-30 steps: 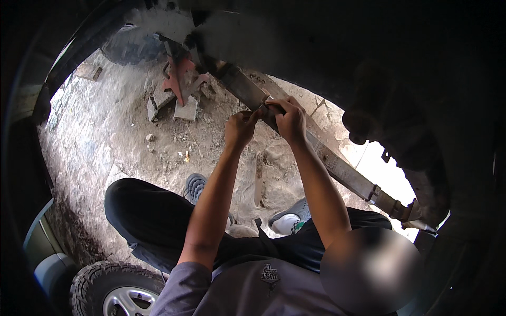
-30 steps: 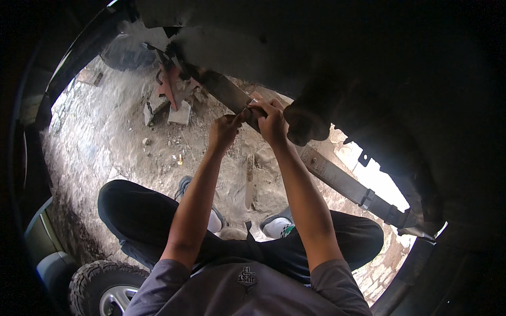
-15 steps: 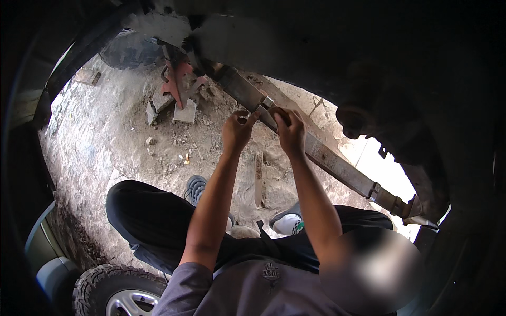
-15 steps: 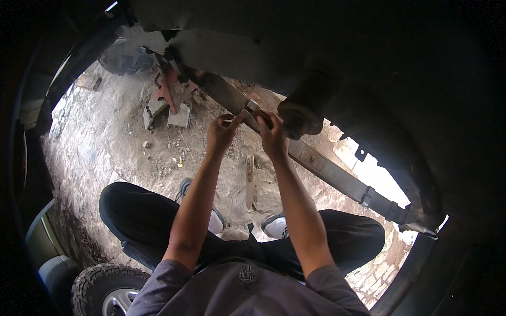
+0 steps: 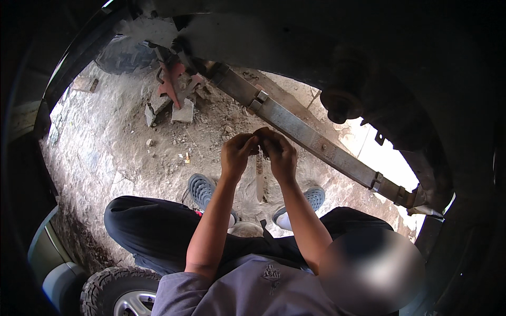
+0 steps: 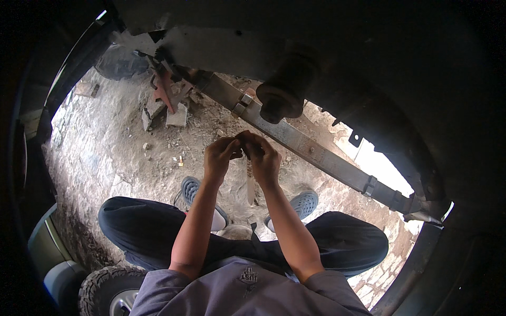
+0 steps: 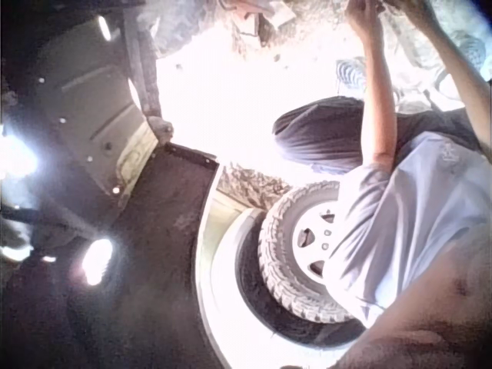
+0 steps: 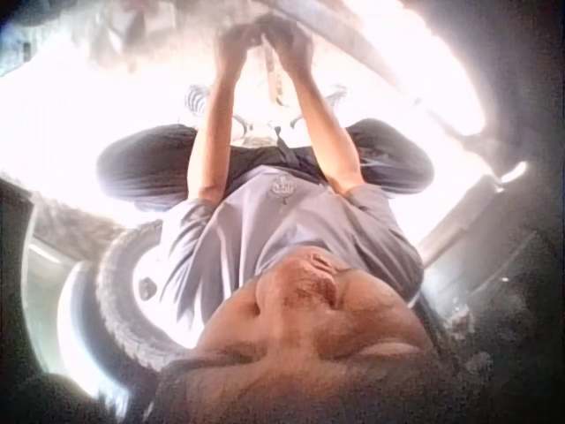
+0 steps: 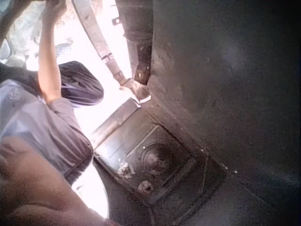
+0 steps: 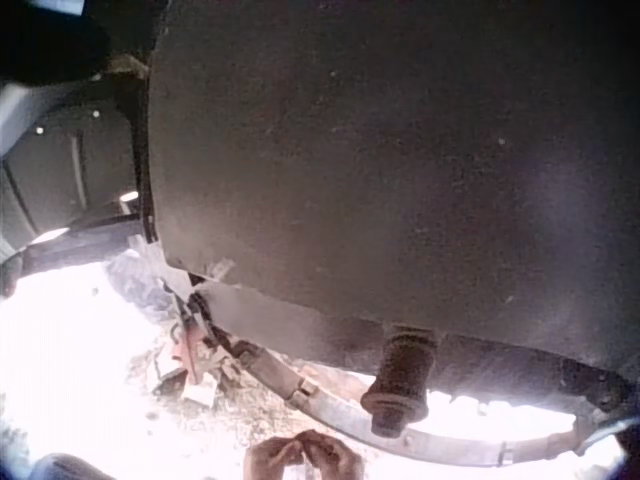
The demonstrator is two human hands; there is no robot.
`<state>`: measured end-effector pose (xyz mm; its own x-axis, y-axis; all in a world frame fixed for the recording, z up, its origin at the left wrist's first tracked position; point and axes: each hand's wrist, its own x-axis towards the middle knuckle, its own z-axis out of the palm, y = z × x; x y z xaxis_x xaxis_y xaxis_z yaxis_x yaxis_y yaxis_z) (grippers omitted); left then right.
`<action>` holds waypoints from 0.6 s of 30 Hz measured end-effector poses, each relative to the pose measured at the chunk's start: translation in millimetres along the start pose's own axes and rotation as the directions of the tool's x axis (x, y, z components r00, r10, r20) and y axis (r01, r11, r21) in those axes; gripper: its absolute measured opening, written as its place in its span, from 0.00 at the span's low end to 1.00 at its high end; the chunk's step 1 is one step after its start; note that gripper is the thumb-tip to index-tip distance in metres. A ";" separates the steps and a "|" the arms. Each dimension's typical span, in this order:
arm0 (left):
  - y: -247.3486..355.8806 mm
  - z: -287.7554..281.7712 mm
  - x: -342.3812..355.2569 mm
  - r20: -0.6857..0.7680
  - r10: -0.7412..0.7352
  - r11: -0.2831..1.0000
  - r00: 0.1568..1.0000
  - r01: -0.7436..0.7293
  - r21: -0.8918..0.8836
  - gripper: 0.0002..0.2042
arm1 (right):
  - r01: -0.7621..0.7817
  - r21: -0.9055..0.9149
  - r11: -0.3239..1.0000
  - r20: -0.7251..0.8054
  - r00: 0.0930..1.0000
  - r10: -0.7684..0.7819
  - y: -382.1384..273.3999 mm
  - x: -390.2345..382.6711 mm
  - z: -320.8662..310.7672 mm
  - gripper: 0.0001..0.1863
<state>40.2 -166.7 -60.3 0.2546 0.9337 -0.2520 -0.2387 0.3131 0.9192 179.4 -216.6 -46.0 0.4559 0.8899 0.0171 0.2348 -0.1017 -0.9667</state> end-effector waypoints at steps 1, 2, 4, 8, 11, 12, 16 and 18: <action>0.7 1.9 -1.1 -0.010 0.008 1.000 1.000 -0.008 -0.006 0.13 | 0.053 -0.046 0.997 0.006 0.999 -0.053 -0.6 -1.6 -1.3 0.15; 0.9 5.3 -1.9 -0.019 0.015 1.000 1.000 -0.015 -0.012 0.12 | 0.075 -0.060 0.995 0.008 0.997 -0.075 -1.9 -2.7 -3.7 0.15; 2.7 11.0 -2.7 -0.022 0.022 0.999 1.000 -0.023 -0.025 0.11 | 0.123 -0.064 0.990 -0.008 0.992 -0.124 -4.4 -2.4 -6.7 0.15; 8.5 18.6 -2.5 -0.026 0.038 0.998 0.999 -0.037 0.042 0.10 | 0.001 -0.135 0.991 0.054 0.999 0.006 -26.2 0.4 -20.7 0.14; 10.2 19.1 -1.0 -0.004 0.071 0.985 0.997 -0.070 0.159 0.11 | 0.011 -0.095 0.995 0.100 0.995 -0.001 -18.8 6.3 -28.4 0.12; 10.1 19.3 -0.2 0.011 0.083 0.977 0.996 -0.084 0.197 0.12 | -0.024 -0.026 0.999 0.104 0.994 0.027 -14.3 9.1 -31.0 0.12; 10.7 19.9 -1.2 0.050 0.044 0.997 0.998 -0.046 0.058 0.12 | -0.143 0.130 0.981 0.078 0.988 0.133 -4.3 11.4 -35.0 0.13; 7.7 19.1 -1.7 0.118 -0.021 0.997 0.993 0.029 -0.070 0.12 | -0.179 0.247 0.952 0.011 0.983 0.182 11.8 11.6 -33.7 0.14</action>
<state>55.8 -169.1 -47.0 0.3684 0.8999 -0.2332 -0.2963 0.3514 0.8881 216.4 -222.5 -48.6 0.4818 0.8611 -0.1623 -0.0700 -0.1468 -0.9867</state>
